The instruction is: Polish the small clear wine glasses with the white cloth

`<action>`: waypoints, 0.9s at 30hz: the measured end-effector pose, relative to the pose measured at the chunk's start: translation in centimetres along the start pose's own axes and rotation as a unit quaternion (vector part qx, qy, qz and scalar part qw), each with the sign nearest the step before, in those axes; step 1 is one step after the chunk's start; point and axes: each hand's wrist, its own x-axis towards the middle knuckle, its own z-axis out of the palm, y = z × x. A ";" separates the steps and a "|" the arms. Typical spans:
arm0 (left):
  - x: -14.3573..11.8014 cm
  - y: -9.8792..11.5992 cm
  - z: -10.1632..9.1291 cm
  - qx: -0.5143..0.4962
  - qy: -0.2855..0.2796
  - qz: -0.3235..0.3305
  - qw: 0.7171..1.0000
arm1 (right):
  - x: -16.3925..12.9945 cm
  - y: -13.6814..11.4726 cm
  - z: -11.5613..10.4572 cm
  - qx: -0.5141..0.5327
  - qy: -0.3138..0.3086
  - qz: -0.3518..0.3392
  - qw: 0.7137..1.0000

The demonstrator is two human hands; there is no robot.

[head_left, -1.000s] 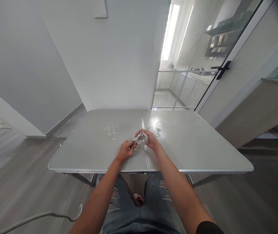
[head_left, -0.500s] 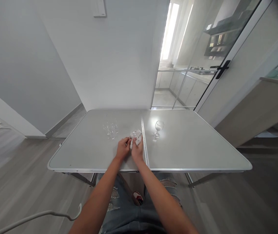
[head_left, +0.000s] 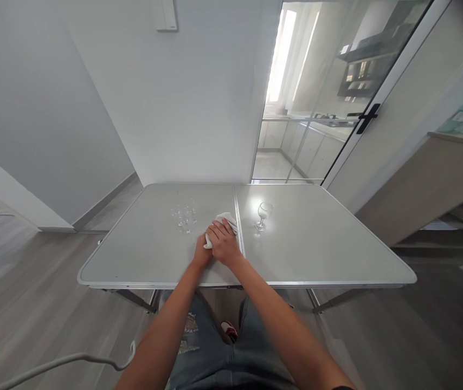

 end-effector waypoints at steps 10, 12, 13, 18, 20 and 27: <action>0.2 0.2 0.2 0.209 -0.054 0.076 0.973 | 4.7 2.2 -4.8 -0.042 -0.255 0.048 0.965; 0.2 0.8 0.2 0.226 -0.078 0.095 0.966 | 5.2 3.2 -5.5 0.002 -0.280 0.100 0.955; 0.1 1.1 0.2 0.231 -0.089 0.099 0.964 | 5.3 3.7 -5.6 0.038 -0.277 0.129 0.951; 0.0 1.8 0.0 0.244 -0.106 0.099 0.959 | 5.0 5.9 -4.7 0.334 -0.147 0.280 0.888; -0.1 1.8 0.0 0.246 -0.106 0.101 0.958 | 4.6 6.5 -3.8 0.424 -0.085 0.348 0.832; 0.0 2.4 -0.1 0.228 -0.114 0.103 0.962 | 3.2 8.4 -1.9 0.498 0.026 0.450 0.741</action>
